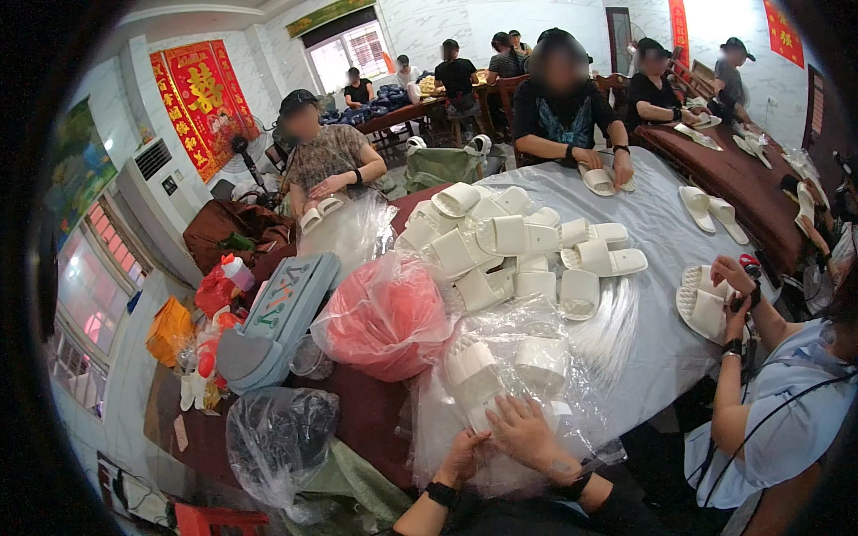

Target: Inspecting white slippers and placing them into clear plastic bags for final packaging.

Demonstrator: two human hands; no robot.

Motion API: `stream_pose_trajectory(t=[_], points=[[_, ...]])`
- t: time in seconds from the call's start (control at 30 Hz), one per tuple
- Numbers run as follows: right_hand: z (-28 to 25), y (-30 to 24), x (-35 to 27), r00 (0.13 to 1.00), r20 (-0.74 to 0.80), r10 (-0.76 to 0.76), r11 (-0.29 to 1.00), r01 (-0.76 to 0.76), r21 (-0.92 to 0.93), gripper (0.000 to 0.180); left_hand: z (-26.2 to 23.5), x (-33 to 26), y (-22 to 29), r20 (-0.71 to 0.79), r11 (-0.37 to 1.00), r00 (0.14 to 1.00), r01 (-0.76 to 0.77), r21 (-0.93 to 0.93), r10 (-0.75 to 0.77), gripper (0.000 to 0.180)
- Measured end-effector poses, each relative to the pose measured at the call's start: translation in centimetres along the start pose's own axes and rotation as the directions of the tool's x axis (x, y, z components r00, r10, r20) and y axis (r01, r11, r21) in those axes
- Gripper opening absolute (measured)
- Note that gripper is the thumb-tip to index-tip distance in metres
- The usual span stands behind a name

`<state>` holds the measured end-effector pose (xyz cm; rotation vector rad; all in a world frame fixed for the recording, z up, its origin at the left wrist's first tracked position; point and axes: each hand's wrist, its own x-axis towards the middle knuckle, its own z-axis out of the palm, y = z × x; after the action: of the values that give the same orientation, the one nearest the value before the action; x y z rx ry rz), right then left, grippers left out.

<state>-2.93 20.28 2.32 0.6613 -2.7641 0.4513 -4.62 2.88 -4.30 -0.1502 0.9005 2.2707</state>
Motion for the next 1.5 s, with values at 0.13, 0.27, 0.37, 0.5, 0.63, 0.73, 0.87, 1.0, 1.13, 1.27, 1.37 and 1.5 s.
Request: stream_pose_trajectory(t=[0.13,0.27,0.37,0.5,0.63,0.73,0.87,1.0,1.13,1.27,1.37,1.5], points=[[0.6,0.0,-0.1,1.000,-0.002,0.001,0.999,-0.001,-0.042,0.058,0.7,-0.3,0.2,0.040,1.000,0.999,-0.009,-0.024,0.010,0.032],[-0.1,0.9,-0.8,0.999,0.046,-0.010,0.993,0.005,0.114,0.059,-0.1,-0.2,0.2,0.046,0.999,0.999,0.026,0.031,-0.028,0.033],[-1.7,1.4,-2.1,0.993,0.062,0.102,0.943,-0.116,0.311,0.060,0.5,-0.1,0.2,0.013,0.999,0.999,0.030,0.043,-0.031,0.049],[-2.1,3.0,-3.6,0.979,0.089,0.185,0.973,-0.195,0.120,0.063,0.1,0.0,-0.3,0.005,0.992,1.000,0.023,-0.121,-0.022,0.053],[-2.5,3.4,-4.3,0.978,0.110,0.177,0.959,-0.196,0.206,0.063,1.0,-0.1,0.2,0.164,0.938,0.986,0.080,-0.336,-0.025,0.063],[-1.5,3.6,-4.4,0.981,0.062,0.181,0.949,-0.191,0.252,0.063,0.4,-0.3,-0.2,0.161,0.931,0.987,0.072,-0.359,-0.014,0.067],[-0.9,3.3,-3.8,0.985,0.013,0.170,0.946,-0.167,0.277,0.061,0.0,-0.2,-0.1,0.311,0.965,0.950,0.075,-0.250,0.006,0.065],[-0.2,2.6,-3.1,0.963,0.103,0.249,0.896,-0.270,0.353,0.060,0.2,-0.6,0.4,0.278,0.974,0.960,0.094,-0.204,-0.034,0.056],[-0.8,2.7,-2.5,0.983,0.047,0.175,0.927,-0.181,0.328,0.055,1.6,-1.2,1.1,0.222,0.991,0.975,0.052,-0.127,-0.023,0.057],[-0.2,2.3,-2.7,0.985,0.022,0.169,0.935,-0.167,0.313,0.051,1.0,-0.9,0.9,0.230,0.995,0.973,0.047,-0.083,-0.026,0.056],[-0.3,2.7,-2.6,0.997,-0.011,0.082,0.948,-0.074,0.308,0.049,1.9,-1.2,1.2,0.155,0.999,0.988,0.035,-0.031,-0.030,0.055],[-0.3,2.6,-2.8,0.993,-0.108,0.047,0.978,-0.024,0.205,0.044,0.7,-0.7,0.6,0.181,0.999,0.983,0.041,-0.036,-0.034,0.049]])
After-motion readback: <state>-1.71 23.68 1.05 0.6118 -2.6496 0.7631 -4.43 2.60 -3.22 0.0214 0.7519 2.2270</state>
